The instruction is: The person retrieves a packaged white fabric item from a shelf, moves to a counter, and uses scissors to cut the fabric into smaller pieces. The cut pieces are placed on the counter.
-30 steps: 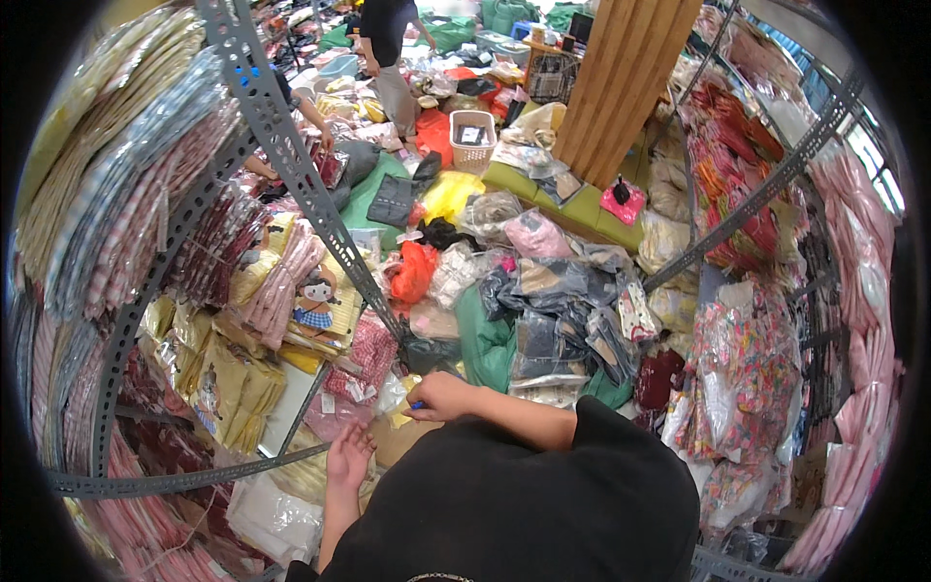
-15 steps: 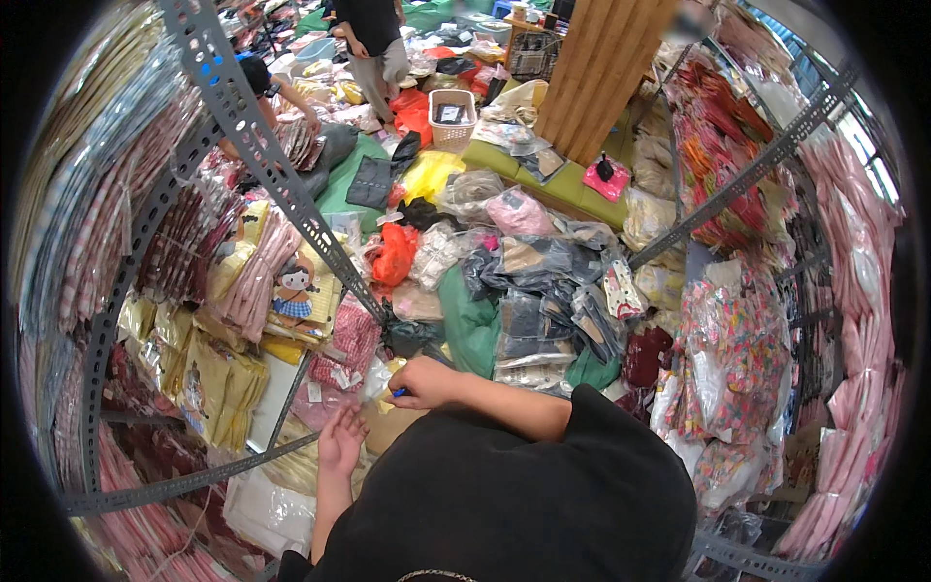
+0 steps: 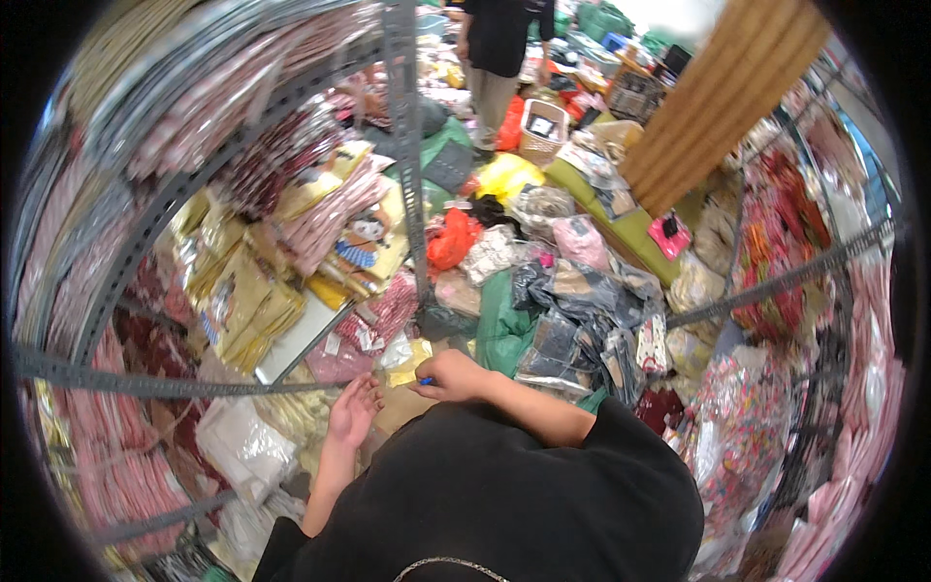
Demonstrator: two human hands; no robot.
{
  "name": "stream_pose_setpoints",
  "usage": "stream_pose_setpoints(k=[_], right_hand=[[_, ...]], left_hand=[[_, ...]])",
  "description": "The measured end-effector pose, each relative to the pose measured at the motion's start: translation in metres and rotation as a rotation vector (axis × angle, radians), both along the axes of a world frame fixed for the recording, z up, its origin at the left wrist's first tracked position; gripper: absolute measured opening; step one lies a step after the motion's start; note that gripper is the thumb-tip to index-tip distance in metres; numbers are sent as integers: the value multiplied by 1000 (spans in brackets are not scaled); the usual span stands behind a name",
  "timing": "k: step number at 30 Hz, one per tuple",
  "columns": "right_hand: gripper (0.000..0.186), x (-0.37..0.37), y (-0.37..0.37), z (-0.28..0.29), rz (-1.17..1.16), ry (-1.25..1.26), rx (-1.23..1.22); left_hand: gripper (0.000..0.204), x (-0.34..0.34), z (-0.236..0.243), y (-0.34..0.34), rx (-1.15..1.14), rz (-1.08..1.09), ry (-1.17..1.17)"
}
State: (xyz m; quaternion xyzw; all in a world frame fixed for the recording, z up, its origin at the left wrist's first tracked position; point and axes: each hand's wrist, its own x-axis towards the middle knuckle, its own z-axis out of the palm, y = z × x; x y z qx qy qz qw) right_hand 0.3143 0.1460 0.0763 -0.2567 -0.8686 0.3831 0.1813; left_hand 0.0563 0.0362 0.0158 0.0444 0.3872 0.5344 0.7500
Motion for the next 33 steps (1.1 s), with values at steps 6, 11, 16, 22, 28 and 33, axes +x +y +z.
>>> stream_pose_setpoints(k=[6, 11, 16, 22, 28, 33], right_hand=[[34, -64, -17, 9, 272, 91, -24], [39, -140, -44, 50, 564, 120, -186], [42, -211, -82, 116, 940, 269, -565], [41, -258, -131, 244, 1640, 970, -726], [47, -263, -174, 280, 1777, 1035, -823], [46, -274, -190, 284, 1758, 1122, -837]], left_hand=[[35, -27, -10, -59, 31, 197, -27], [35, -55, -30, -133, 1, 431, -69], [35, -74, -39, -214, 4, 631, -118], [34, -90, -48, -293, -77, 875, -68], [30, -89, -36, -295, 45, 951, -83], [29, -84, -35, -284, 54, 890, -97]])
